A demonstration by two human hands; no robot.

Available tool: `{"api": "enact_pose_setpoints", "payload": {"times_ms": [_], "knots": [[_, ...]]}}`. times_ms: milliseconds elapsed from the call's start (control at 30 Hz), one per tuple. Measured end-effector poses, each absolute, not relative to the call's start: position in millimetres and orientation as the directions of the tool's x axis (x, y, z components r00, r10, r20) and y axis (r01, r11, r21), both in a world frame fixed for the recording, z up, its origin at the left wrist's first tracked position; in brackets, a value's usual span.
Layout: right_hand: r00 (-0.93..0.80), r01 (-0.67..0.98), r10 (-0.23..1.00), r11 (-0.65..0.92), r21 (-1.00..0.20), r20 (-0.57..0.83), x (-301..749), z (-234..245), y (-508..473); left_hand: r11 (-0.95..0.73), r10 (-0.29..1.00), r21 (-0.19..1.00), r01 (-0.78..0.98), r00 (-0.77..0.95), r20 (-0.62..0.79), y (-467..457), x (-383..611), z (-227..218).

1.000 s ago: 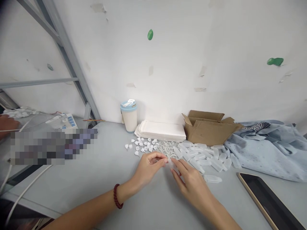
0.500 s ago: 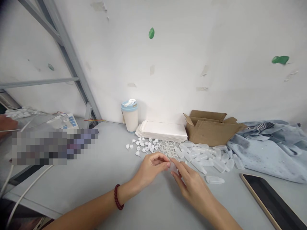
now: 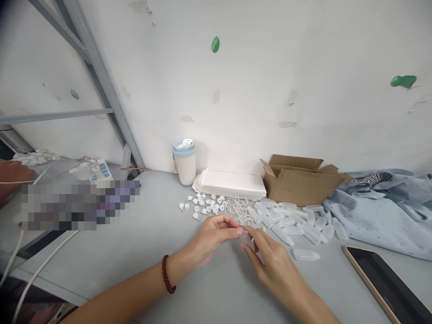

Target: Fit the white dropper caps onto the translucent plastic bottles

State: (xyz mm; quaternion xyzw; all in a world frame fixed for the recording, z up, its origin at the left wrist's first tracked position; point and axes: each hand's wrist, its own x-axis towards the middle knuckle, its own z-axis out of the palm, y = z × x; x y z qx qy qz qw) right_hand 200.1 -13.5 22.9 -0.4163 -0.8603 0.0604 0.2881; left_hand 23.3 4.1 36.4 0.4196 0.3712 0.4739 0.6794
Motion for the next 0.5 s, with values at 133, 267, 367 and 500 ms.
{"api": "enact_pose_setpoints", "payload": {"times_ms": [133,267,367,500], "knots": [[-0.461,0.687,0.758,0.634,-0.356,0.462,198.6,22.9,-12.6,0.279,0.940,0.875,-0.396,0.301,-0.163,5.0,23.6,36.6],[-0.459,0.675,0.722,0.662,-0.326,0.517,198.0,21.8,-11.3,0.328,0.931,0.847,-0.418,0.296,-0.214,4.3,23.1,38.5],[-0.471,0.657,0.688,0.692,-0.301,0.553,199.2,20.4,-10.8,0.287,0.934,0.896,-0.338,0.308,-0.183,2.4,22.8,40.8],[-0.460,0.654,0.679,0.695,-0.299,0.572,201.9,17.5,-11.6,0.220,0.946,0.941,-0.258,0.293,-0.140,0.8,22.5,43.2]]}}
